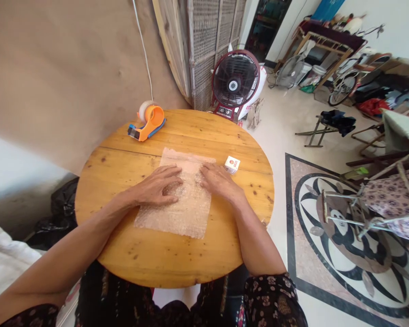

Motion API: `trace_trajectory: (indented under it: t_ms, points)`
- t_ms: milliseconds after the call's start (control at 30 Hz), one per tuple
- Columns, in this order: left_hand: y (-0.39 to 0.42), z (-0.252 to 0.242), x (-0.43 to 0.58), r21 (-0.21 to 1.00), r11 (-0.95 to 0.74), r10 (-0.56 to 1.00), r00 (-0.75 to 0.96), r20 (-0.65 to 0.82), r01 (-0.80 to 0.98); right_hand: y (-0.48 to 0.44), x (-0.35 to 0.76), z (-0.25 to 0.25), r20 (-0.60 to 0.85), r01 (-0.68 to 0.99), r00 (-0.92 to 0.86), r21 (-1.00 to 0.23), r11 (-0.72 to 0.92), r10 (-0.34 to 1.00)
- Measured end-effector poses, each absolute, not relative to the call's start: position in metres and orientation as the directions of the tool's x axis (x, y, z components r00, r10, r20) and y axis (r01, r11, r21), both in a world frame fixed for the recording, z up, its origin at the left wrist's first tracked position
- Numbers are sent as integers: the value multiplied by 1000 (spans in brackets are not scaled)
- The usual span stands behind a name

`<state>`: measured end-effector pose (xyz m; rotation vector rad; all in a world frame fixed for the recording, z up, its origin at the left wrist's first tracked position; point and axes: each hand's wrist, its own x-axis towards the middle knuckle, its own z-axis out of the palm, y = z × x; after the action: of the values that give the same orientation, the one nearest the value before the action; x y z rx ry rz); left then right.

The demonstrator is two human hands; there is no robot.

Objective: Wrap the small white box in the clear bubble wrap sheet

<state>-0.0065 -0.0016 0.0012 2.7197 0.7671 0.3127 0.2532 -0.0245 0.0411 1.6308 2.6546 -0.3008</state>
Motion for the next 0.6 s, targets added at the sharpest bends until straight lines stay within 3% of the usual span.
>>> trace_trajectory:
  t_ms: [233, 600]
  points:
    - [-2, 1, -6, 329, -841, 505, 842, 189, 431, -24, 254, 42, -139, 891, -447, -158, 426, 884]
    - [-3, 2, -6, 337, -828, 517, 843, 151, 448, -23, 257, 38, -127, 881, -462, -179, 438, 878]
